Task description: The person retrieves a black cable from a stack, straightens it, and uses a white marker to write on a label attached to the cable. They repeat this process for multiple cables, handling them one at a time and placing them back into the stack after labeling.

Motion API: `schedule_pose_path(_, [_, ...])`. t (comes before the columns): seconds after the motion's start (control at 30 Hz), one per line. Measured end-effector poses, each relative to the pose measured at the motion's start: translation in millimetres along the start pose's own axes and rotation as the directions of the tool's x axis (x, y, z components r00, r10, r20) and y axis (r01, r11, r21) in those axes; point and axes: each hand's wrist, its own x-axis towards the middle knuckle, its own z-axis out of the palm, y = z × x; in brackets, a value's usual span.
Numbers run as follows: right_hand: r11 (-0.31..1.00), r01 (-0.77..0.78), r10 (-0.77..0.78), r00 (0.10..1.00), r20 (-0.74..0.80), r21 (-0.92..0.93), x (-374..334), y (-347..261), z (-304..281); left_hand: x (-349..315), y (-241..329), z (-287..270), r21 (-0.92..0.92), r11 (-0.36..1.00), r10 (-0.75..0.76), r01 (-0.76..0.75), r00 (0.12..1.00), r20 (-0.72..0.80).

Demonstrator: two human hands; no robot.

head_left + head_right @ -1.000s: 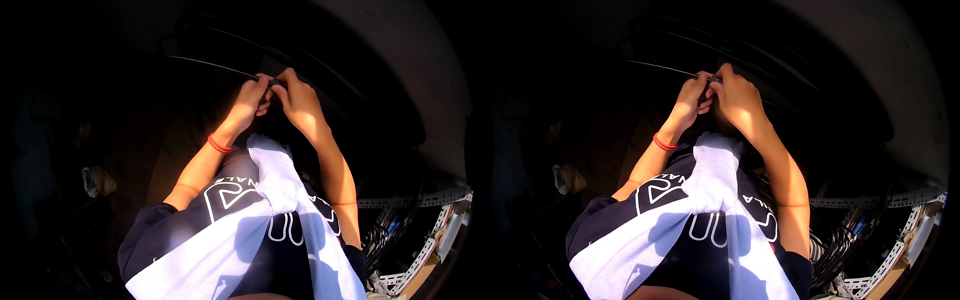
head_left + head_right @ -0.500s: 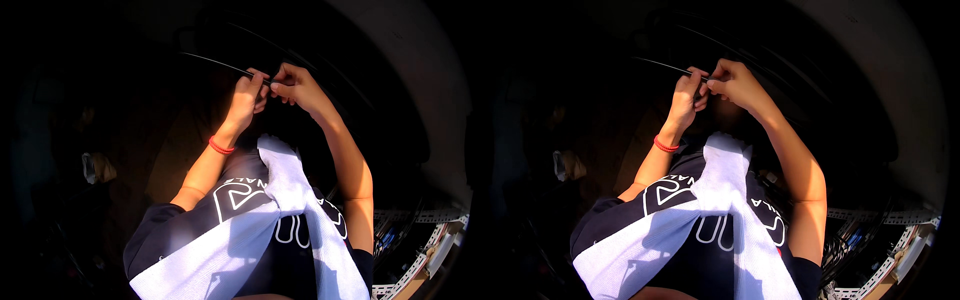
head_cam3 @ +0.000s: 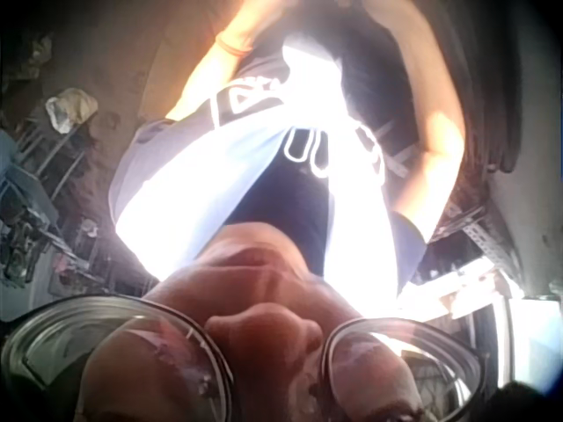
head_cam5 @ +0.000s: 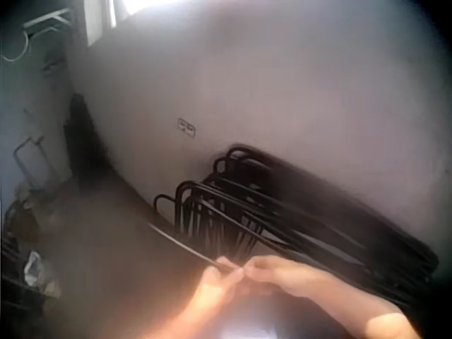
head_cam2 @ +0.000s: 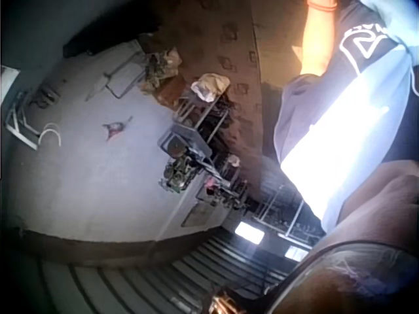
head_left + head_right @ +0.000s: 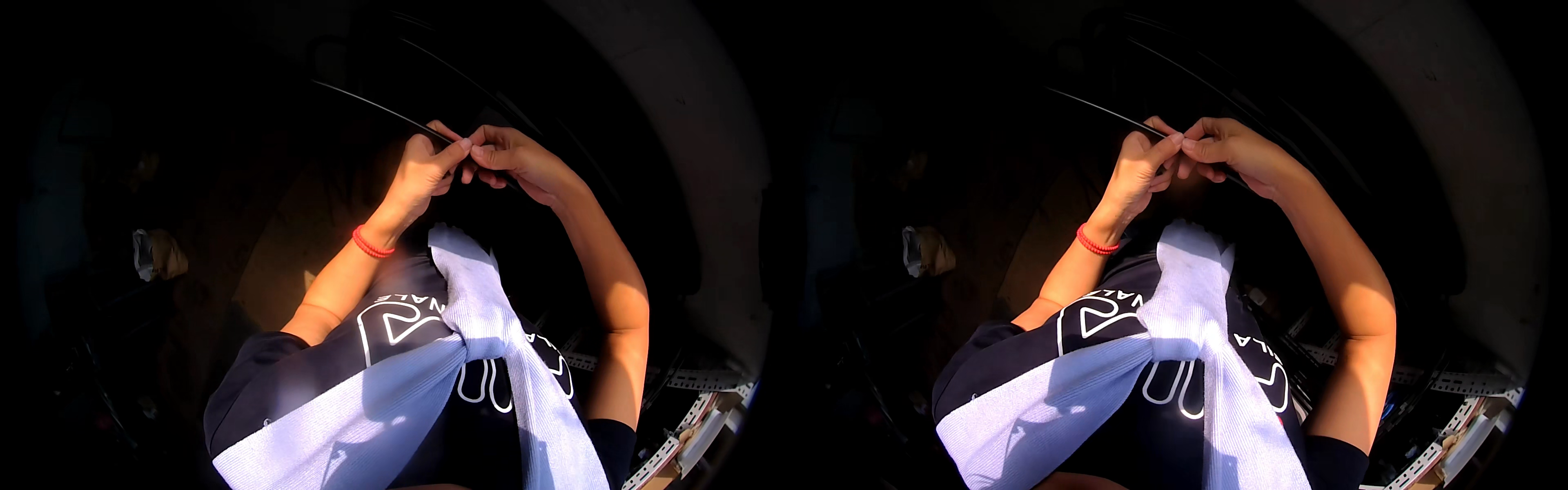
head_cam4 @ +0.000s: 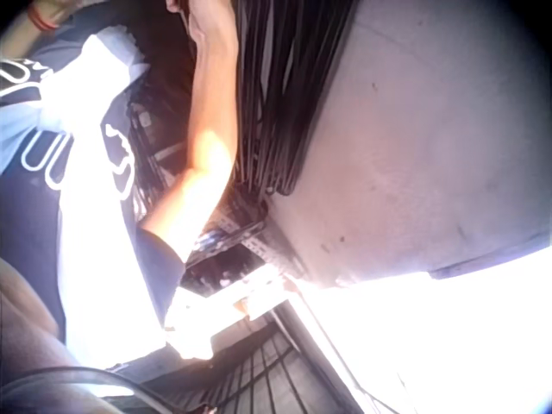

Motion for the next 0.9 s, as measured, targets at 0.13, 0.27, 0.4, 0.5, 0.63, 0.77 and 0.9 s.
schedule_pose_path(0.13, [0.972,-0.111,0.138,0.983,0.119,-0.21,-5,-7,-5,2,-1,5,-0.016,0.999,0.028,-0.028,0.999,-0.037])
schedule_pose_path(0.27, [0.901,-0.237,0.243,0.97,-0.03,-0.364,-10,-16,4,3,-2,7,-0.052,0.999,0.014,-0.017,0.998,-0.057])
schedule_pose_path(0.4, [0.868,-0.284,0.27,0.958,-0.093,-0.406,-8,-17,10,1,-3,8,-0.049,0.998,0.035,-0.038,0.997,-0.071])
schedule_pose_path(0.5, [0.855,-0.342,0.337,0.938,-0.085,-0.389,-3,-17,8,1,-4,8,-0.056,0.997,0.041,-0.046,0.995,-0.089])
schedule_pose_path(0.63, [0.853,-0.372,0.36,0.927,-0.104,-0.367,2,-17,11,2,-3,6,-0.053,0.997,0.047,-0.053,0.993,-0.105])
schedule_pose_path(0.77, [0.842,-0.368,0.357,0.928,-0.102,-0.395,6,-20,16,1,0,0,-0.033,0.999,0.032,-0.036,0.994,-0.108])
schedule_pose_path(0.9, [0.835,-0.377,0.357,0.925,-0.126,-0.4,9,-21,18,0,3,-2,-0.049,0.997,0.059,-0.065,0.992,-0.109])
